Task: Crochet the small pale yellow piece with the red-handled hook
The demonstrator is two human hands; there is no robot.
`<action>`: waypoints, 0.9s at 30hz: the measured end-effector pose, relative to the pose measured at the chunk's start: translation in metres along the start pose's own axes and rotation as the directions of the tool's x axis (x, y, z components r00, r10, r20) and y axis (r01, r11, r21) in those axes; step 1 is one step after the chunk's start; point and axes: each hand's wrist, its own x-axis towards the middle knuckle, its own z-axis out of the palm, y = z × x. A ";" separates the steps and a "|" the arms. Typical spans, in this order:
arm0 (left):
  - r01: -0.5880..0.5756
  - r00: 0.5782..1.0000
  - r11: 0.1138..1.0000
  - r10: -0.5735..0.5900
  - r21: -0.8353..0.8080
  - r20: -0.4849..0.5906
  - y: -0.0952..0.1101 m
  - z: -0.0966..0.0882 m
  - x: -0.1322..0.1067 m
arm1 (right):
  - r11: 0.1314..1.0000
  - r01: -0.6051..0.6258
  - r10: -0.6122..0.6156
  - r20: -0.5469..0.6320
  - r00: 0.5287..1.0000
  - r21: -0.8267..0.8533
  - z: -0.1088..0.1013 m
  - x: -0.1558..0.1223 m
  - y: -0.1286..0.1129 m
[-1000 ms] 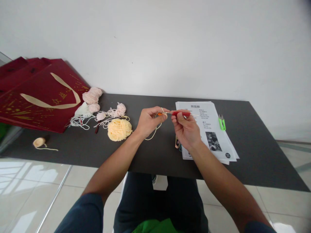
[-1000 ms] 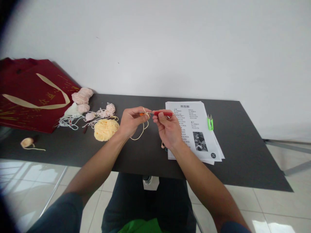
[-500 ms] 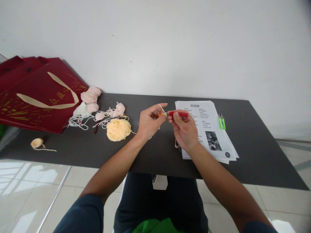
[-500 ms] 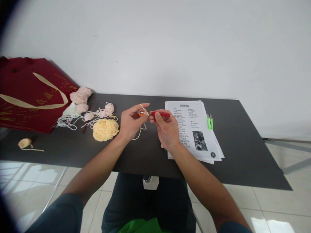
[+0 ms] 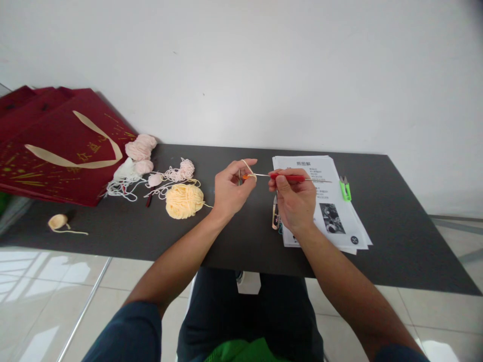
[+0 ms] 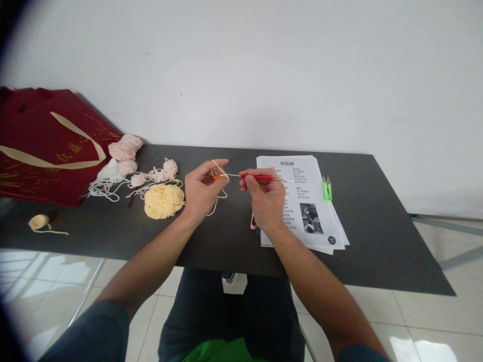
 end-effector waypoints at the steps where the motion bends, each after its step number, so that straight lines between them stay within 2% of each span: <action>1: -0.010 1.000 1.000 0.010 0.013 -0.007 -0.001 0.000 0.000 | 1.000 0.024 -0.024 0.003 1.000 -0.010 -0.001 0.000 0.001; 12: -0.036 0.999 0.999 0.036 0.006 -0.039 -0.004 -0.001 -0.001 | 0.976 0.174 -0.174 0.012 0.985 -0.132 -0.007 -0.001 0.005; 22: -0.051 0.996 0.998 0.054 0.047 -0.074 -0.002 0.000 -0.003 | 0.966 0.227 -0.224 0.035 0.974 -0.122 -0.006 -0.002 0.004; 27: -0.058 0.994 0.998 0.060 0.026 -0.090 -0.003 0.001 -0.003 | 0.955 0.244 -0.244 0.024 0.970 -0.169 -0.003 -0.004 0.001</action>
